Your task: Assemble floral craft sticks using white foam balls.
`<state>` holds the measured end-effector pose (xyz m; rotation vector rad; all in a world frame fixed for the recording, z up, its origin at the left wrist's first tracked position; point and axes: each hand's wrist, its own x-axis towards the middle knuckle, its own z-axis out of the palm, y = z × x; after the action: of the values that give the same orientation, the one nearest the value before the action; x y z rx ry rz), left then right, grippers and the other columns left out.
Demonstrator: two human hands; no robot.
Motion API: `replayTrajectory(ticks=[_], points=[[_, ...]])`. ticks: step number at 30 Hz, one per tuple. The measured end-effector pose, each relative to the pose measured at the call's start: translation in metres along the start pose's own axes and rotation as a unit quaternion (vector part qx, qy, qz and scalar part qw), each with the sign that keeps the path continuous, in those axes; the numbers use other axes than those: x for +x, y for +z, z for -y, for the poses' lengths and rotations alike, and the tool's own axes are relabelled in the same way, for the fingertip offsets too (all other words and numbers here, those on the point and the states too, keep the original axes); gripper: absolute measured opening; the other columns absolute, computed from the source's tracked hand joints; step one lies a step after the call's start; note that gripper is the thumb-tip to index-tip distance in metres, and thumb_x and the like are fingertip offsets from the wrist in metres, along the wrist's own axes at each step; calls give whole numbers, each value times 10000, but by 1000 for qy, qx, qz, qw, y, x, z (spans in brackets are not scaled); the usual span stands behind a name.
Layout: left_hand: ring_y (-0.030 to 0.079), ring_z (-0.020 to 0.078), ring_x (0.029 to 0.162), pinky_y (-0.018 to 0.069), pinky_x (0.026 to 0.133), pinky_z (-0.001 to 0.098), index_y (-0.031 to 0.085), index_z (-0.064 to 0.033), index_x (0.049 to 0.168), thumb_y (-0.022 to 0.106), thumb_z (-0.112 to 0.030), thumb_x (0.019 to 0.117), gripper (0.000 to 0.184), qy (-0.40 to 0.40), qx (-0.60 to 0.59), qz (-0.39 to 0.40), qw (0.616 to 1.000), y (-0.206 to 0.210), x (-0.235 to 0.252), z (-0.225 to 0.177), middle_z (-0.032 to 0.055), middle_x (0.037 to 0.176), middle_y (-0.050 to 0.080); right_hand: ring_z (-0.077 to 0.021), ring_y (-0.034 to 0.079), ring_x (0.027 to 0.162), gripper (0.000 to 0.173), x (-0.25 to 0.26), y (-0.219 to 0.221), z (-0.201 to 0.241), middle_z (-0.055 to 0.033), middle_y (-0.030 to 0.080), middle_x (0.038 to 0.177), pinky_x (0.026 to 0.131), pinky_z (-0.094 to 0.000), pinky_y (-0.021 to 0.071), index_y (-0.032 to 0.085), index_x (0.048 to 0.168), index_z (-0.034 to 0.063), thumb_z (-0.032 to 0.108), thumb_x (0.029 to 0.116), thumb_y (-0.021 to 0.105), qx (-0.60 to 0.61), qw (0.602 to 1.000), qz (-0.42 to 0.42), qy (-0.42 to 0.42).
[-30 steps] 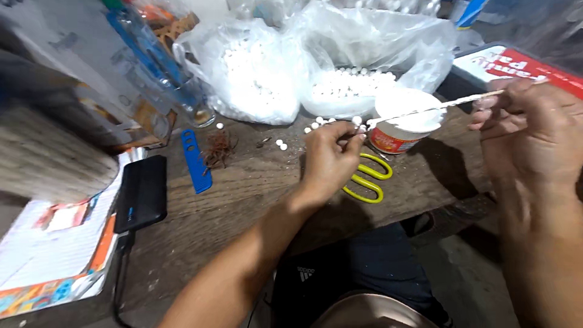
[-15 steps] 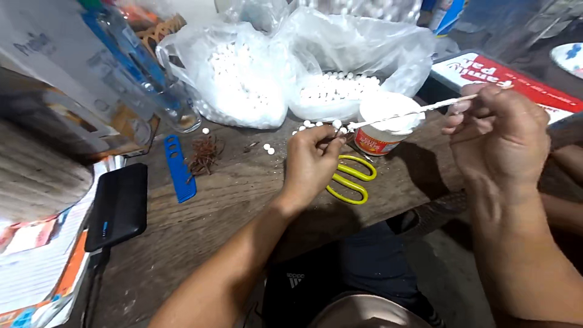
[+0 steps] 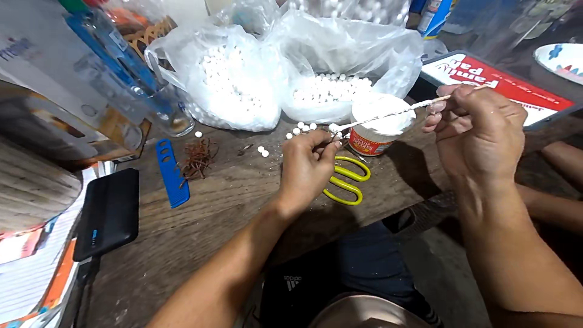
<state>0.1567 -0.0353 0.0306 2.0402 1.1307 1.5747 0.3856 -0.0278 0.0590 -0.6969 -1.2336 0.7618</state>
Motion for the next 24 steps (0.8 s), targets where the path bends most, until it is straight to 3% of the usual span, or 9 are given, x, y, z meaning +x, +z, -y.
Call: replayTrajectory(ticks=[7, 20, 24], points=[[590, -3, 622, 496, 595, 137, 717, 40, 878, 679, 37, 898, 43, -13, 0, -3, 1000, -1, 0, 1, 66, 744, 664, -35, 681, 633, 376, -1, 0, 2, 74, 730, 779, 633, -191, 596, 694, 895, 136, 44, 1052, 365, -2, 1000, -2, 3], [627, -5, 685, 511, 667, 134, 736, 42, 890, 695, 13, 894, 50, -14, 9, 4, 1000, -2, 0, -3, 82, 785, 702, -36, 688, 651, 356, 1, 3, 0, 65, 738, 800, 649, -189, 596, 700, 938, 115, 47, 1055, 371, 1, 1000, -5, 8], [617, -15, 662, 505, 643, 127, 731, 43, 878, 689, 21, 890, 49, -12, 5, -2, 1000, -1, 1, -1, 74, 768, 696, -39, 690, 645, 364, 0, 1, -1, 64, 736, 797, 641, -193, 600, 698, 911, 123, 42, 1053, 372, 6, 1000, 0, 6]])
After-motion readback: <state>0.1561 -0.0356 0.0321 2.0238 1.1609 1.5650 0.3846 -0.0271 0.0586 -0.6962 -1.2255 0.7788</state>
